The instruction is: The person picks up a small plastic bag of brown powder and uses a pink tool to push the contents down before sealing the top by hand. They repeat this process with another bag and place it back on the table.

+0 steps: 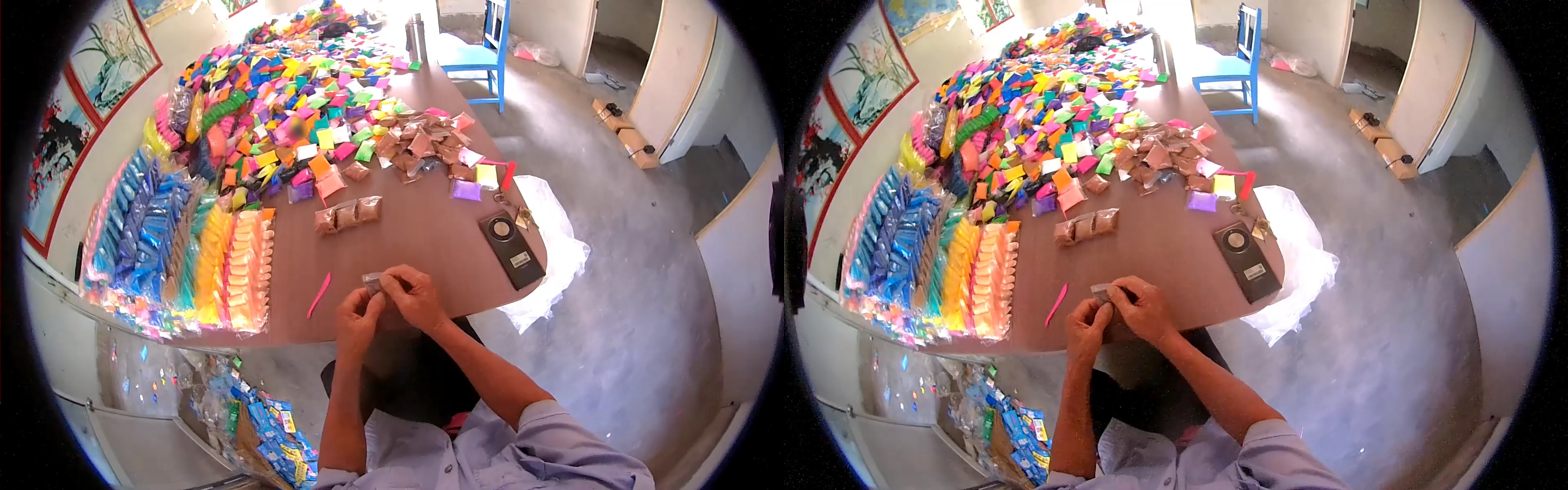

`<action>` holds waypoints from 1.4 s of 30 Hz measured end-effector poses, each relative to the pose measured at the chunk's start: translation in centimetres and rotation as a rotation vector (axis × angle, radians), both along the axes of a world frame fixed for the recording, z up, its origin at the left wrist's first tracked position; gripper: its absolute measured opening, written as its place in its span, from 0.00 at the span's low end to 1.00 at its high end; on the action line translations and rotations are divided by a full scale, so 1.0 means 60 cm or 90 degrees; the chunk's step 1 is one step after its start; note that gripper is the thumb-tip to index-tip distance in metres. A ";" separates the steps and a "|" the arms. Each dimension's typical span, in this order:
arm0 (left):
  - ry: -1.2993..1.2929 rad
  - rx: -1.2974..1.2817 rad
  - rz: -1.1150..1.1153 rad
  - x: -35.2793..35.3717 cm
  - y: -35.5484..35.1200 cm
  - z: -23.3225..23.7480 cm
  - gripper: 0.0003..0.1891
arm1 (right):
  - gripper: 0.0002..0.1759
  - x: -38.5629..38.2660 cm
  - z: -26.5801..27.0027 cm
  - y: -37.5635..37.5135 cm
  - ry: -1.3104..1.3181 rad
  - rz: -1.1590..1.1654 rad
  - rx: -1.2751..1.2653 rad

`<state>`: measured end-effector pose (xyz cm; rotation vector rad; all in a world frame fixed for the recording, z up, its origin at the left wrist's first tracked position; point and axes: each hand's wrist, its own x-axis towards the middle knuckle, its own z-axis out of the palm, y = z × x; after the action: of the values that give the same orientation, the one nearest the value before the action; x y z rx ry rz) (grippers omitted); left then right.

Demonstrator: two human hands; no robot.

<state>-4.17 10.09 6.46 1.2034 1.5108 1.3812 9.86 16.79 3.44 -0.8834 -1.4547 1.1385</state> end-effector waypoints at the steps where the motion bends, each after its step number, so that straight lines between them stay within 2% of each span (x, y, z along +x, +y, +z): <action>1: 0.005 -0.001 -0.003 -0.004 0.003 -0.007 0.09 | 0.12 0.000 0.002 -0.001 0.016 -0.002 0.002; 5: -0.021 0.000 -0.022 -0.027 0.007 -0.024 0.09 | 0.13 -0.008 0.009 -0.002 0.033 -0.003 0.004; 12: 0.013 -0.037 0.003 -0.010 0.004 0.018 0.10 | 0.15 -0.005 0.009 0.006 -0.011 0.026 -0.016; 14: 0.035 -0.051 -0.012 -0.011 0.012 0.021 0.11 | 0.11 -0.017 -0.013 0.009 0.062 -0.004 -0.019; 16: 0.056 -0.063 -0.030 -0.014 0.013 0.018 0.11 | 0.11 -0.018 -0.011 0.007 0.070 -0.011 -0.020; 21: -0.048 -0.056 -0.049 -0.027 0.014 -0.001 0.11 | 0.11 -0.006 0.011 0.004 0.006 -0.019 0.012; 24: -0.034 -0.039 -0.074 -0.035 0.012 -0.009 0.11 | 0.11 -0.009 0.000 0.004 0.009 0.025 -0.018; 26: -0.047 -0.034 -0.061 -0.032 0.011 -0.010 0.11 | 0.10 -0.013 -0.011 0.006 0.067 0.015 -0.020; 33: -0.028 -0.024 -0.027 -0.036 0.009 -0.011 0.09 | 0.12 -0.007 0.006 0.000 0.021 0.023 -0.001; 37: -0.031 0.006 -0.046 -0.033 0.003 -0.008 0.09 | 0.10 -0.003 0.011 -0.002 0.032 0.043 -0.052; 39: 0.025 -0.016 -0.038 -0.027 0.000 0.011 0.10 | 0.10 -0.002 0.011 -0.002 0.033 0.044 -0.045; 42: -0.046 -0.036 0.014 -0.010 0.004 0.029 0.09 | 0.09 -0.003 0.006 0.000 0.030 0.053 -0.041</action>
<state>-4.77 10.36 8.19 1.0935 1.5060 1.3723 9.70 16.77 3.77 -0.8412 -1.4333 1.2667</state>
